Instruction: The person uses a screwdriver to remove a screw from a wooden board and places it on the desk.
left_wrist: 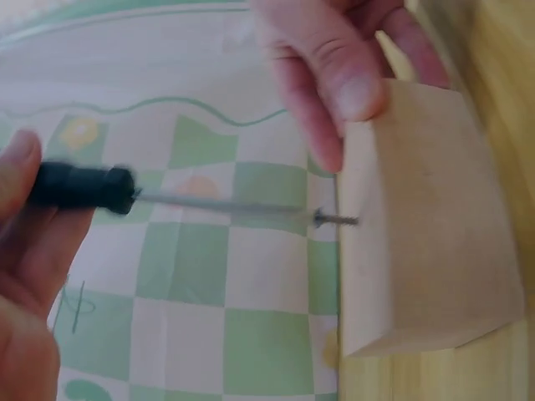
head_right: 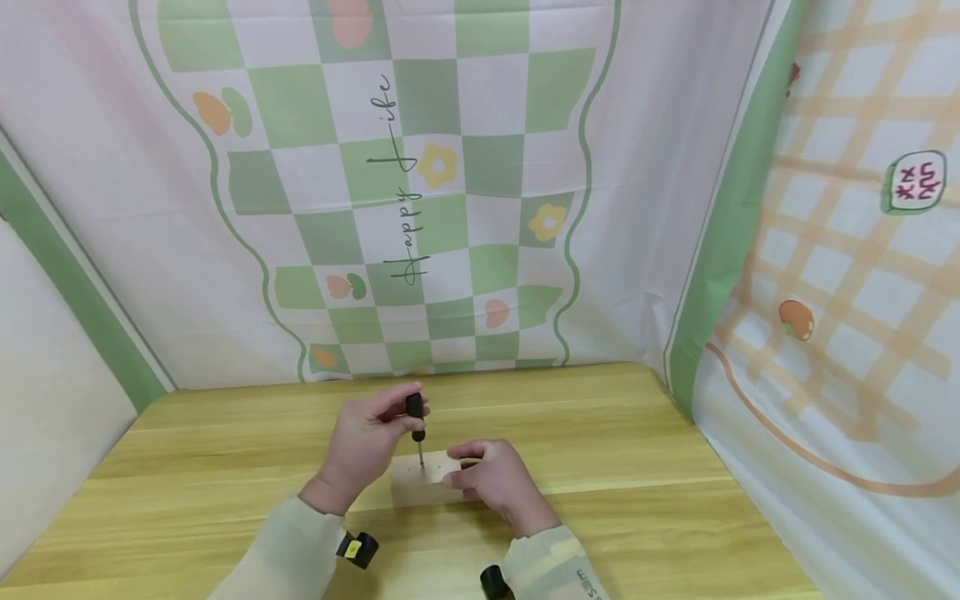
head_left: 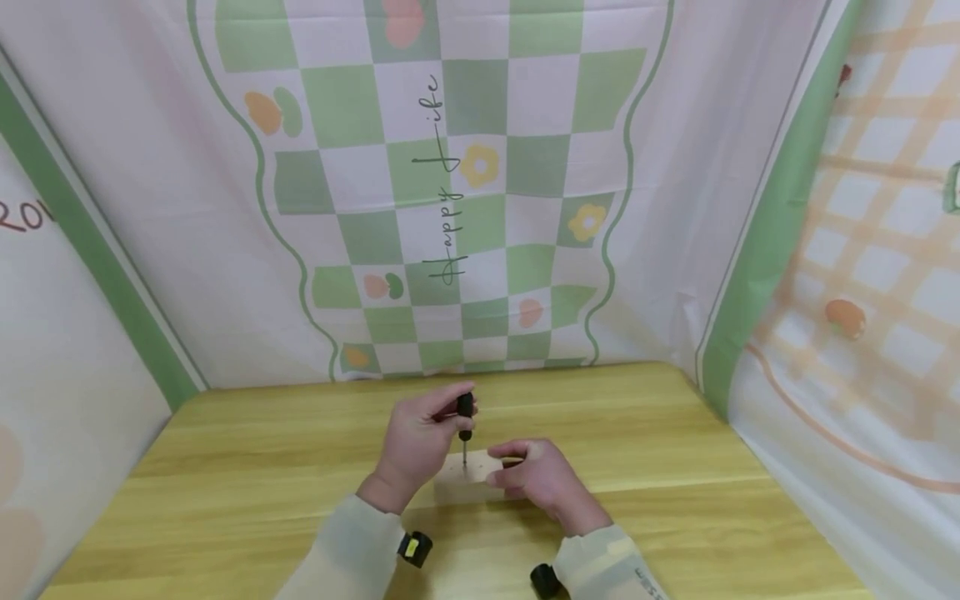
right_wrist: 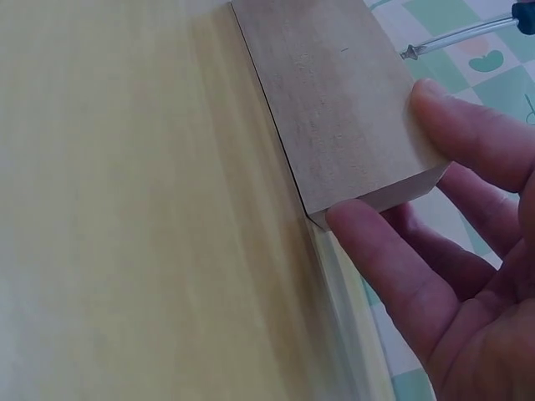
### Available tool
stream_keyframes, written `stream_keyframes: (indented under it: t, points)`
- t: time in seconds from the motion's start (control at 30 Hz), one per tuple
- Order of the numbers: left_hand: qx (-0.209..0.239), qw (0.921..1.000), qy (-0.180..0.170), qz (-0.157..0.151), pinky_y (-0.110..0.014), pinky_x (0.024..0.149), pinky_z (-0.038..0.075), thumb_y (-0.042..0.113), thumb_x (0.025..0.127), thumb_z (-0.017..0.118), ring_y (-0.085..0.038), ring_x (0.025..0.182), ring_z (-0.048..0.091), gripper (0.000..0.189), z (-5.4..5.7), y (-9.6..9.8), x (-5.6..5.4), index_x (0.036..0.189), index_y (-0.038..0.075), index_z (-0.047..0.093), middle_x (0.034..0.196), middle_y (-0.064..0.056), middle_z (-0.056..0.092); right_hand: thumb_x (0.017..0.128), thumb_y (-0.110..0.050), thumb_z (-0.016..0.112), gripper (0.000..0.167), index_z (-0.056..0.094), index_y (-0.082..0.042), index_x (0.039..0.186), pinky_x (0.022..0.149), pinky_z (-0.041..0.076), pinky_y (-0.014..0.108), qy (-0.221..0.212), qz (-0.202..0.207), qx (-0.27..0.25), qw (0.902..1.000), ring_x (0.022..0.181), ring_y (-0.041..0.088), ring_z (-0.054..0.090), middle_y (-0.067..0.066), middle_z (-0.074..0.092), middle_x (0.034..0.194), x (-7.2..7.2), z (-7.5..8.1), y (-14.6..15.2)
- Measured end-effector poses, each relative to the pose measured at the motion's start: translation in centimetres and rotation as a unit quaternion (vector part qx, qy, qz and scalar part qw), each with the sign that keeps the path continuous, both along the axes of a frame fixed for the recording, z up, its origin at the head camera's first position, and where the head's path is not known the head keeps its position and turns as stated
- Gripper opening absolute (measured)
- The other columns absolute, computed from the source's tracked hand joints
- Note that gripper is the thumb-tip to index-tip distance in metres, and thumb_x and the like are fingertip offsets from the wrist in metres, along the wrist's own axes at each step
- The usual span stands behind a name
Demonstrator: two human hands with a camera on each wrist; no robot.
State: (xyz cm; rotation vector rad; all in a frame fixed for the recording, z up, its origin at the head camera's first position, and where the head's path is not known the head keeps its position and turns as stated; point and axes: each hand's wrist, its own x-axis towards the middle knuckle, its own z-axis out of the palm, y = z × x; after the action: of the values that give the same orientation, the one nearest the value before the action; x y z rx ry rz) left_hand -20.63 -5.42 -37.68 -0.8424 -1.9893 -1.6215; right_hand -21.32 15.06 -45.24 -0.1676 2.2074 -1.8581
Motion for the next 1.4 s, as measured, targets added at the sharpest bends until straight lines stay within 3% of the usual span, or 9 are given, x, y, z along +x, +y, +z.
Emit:
stream_keyframes:
  t: [0.13, 0.2, 0.27, 0.4, 0.5, 0.8, 1.07, 1.3, 1.4]
  points:
    - [-0.02, 0.9954, 0.087, 0.034, -0.028, 0.073, 0.059, -0.01, 0.078, 0.078, -0.019, 0.082, 0.072, 0.042, -0.5, 0.2, -0.1, 0.118, 0.002, 0.073, 0.098, -0.006, 0.074, 0.078, -0.011, 0.086, 0.044, 0.071, -0.001, 0.119, 0.075, 0.059, 0.041, 0.002, -0.001, 0.001, 1.0, 0.107, 0.028, 0.062, 0.015, 0.063, 0.124, 0.0, 0.0, 0.0]
    - [-0.046, 0.993, 0.105, 0.031, -0.029, 0.073, 0.059, -0.011, 0.078, 0.078, -0.019, 0.083, 0.071, 0.043, -0.5, 0.0, -0.2, 0.119, 0.002, 0.073, 0.101, -0.005, 0.073, 0.079, -0.011, 0.086, 0.044, 0.071, -0.001, 0.119, 0.075, 0.059, 0.041, 0.004, -0.002, 0.003, 1.0, 0.107, 0.028, 0.061, 0.014, 0.063, 0.125, 0.1, 0.0, -0.1]
    - [-0.069, 0.9946, 0.077, -0.001, -0.029, 0.076, 0.058, -0.011, 0.08, 0.077, -0.018, 0.088, 0.069, 0.044, -0.3, -0.3, -0.2, 0.121, 0.006, 0.072, 0.105, -0.003, 0.07, 0.078, -0.011, 0.086, 0.045, 0.071, -0.001, 0.119, 0.075, 0.059, 0.041, 0.005, -0.003, 0.003, 1.0, 0.106, 0.028, 0.062, 0.014, 0.063, 0.125, 0.1, 0.0, -0.1]
    - [-0.092, 0.9899, -0.045, -0.099, -0.031, 0.085, 0.056, -0.011, 0.088, 0.068, -0.018, 0.107, 0.063, 0.048, 0.3, -1.0, 0.0, 0.127, 0.017, 0.067, 0.118, 0.001, 0.064, 0.078, -0.01, 0.086, 0.045, 0.071, -0.001, 0.119, 0.074, 0.059, 0.041, 0.005, -0.008, 0.002, 1.0, 0.102, 0.027, 0.063, 0.015, 0.063, 0.123, 0.1, 0.0, -0.1]
    - [-0.095, 0.9842, -0.075, -0.129, -0.034, 0.088, 0.055, -0.012, 0.092, 0.062, -0.019, 0.109, 0.063, 0.046, 0.5, -1.2, 0.1, 0.127, 0.018, 0.065, 0.119, 0.0, 0.065, 0.078, -0.01, 0.086, 0.044, 0.072, -0.001, 0.118, 0.073, 0.059, 0.04, 0.003, -0.011, 0.0, 0.9999, 0.101, 0.026, 0.063, 0.015, 0.064, 0.121, 0.0, -0.1, 0.0]
    - [-0.052, 0.9972, 0.037, -0.038, -0.029, 0.077, 0.058, -0.008, 0.086, 0.071, -0.017, 0.091, 0.071, 0.037, -0.3, -0.4, 0.0, 0.12, 0.006, 0.074, 0.104, -0.003, 0.074, 0.078, -0.01, 0.086, 0.044, 0.072, -0.001, 0.118, 0.074, 0.059, 0.04, -0.001, -0.009, -0.007, 0.9999, 0.098, 0.025, 0.065, 0.016, 0.063, 0.123, -0.2, -0.3, 0.0]
    - [-0.062, 0.9845, 0.15, 0.067, -0.025, 0.076, 0.057, -0.006, 0.077, 0.081, -0.018, 0.088, 0.072, 0.039, -0.6, 0.7, -0.1, 0.114, 0.004, 0.075, 0.106, -0.005, 0.074, 0.077, -0.009, 0.086, 0.044, 0.071, 0.0, 0.118, 0.073, 0.059, 0.04, -0.001, -0.011, -0.014, 0.9998, 0.09, 0.024, 0.067, 0.016, 0.065, 0.12, -0.3, -0.5, 0.1]
    - [-0.076, 0.9762, 0.17, 0.112, -0.027, 0.077, 0.057, -0.002, 0.077, 0.083, -0.019, 0.089, 0.072, 0.041, -0.4, 1.0, 0.2, 0.117, 0.003, 0.074, 0.106, -0.006, 0.074, 0.077, -0.011, 0.087, 0.044, 0.072, -0.001, 0.118, 0.073, 0.059, 0.04, -0.001, -0.013, -0.004, 0.9999, 0.1, 0.025, 0.064, 0.015, 0.064, 0.122, -0.2, -0.3, 0.0]
    - [-0.057, 0.9794, 0.154, 0.117, -0.025, 0.073, 0.058, -0.003, 0.076, 0.084, -0.021, 0.088, 0.072, 0.042, -0.4, 0.9, 0.2, 0.117, 0.002, 0.074, 0.104, -0.008, 0.073, 0.078, -0.011, 0.087, 0.044, 0.072, -0.002, 0.118, 0.073, 0.059, 0.04, -0.002, -0.011, 0.002, 0.9999, 0.105, 0.026, 0.062, 0.014, 0.064, 0.123, -0.1, -0.2, -0.1]
